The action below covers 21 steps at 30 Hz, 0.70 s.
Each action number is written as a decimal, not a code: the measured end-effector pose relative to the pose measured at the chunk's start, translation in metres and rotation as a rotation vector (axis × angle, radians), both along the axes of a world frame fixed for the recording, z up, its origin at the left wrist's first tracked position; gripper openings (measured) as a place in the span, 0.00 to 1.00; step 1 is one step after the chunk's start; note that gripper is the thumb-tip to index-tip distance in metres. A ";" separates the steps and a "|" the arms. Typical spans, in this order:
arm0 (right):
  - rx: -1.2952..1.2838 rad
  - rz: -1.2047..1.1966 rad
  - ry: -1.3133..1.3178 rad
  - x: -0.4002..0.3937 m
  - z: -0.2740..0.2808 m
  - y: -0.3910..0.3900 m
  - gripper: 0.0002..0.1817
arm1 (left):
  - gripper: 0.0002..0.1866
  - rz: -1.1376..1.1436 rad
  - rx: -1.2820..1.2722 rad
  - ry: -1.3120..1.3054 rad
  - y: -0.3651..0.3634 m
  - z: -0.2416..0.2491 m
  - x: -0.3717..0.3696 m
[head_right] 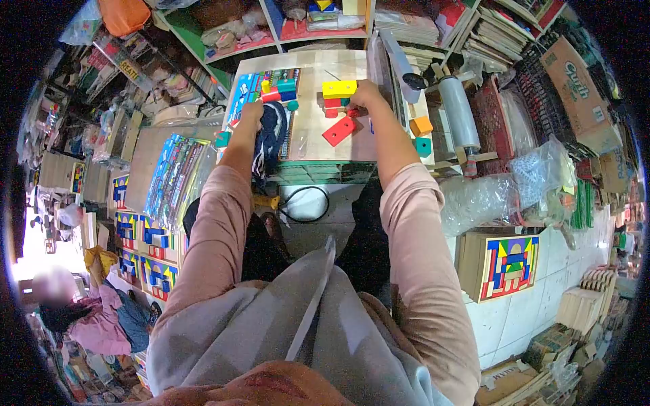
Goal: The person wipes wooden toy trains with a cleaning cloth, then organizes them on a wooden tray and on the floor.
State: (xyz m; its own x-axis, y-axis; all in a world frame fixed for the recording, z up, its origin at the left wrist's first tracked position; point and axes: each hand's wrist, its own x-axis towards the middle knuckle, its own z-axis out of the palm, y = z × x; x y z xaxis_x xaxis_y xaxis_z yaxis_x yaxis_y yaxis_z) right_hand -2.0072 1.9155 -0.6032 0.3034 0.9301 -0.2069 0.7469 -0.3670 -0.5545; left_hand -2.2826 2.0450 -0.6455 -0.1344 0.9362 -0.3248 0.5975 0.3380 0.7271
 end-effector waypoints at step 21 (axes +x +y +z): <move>-0.353 0.805 -0.712 -0.138 0.065 -0.057 0.15 | 0.15 -0.721 0.310 -0.007 -0.104 0.152 -0.088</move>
State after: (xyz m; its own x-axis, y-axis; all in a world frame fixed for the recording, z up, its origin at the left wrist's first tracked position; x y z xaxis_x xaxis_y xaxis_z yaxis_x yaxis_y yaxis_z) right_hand -2.1453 1.8590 -0.5386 -0.2037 0.8322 -0.5157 0.9412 0.3115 0.1309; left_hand -2.3707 1.9408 -0.4933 0.5419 0.8398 -0.0329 0.5874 -0.3504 0.7295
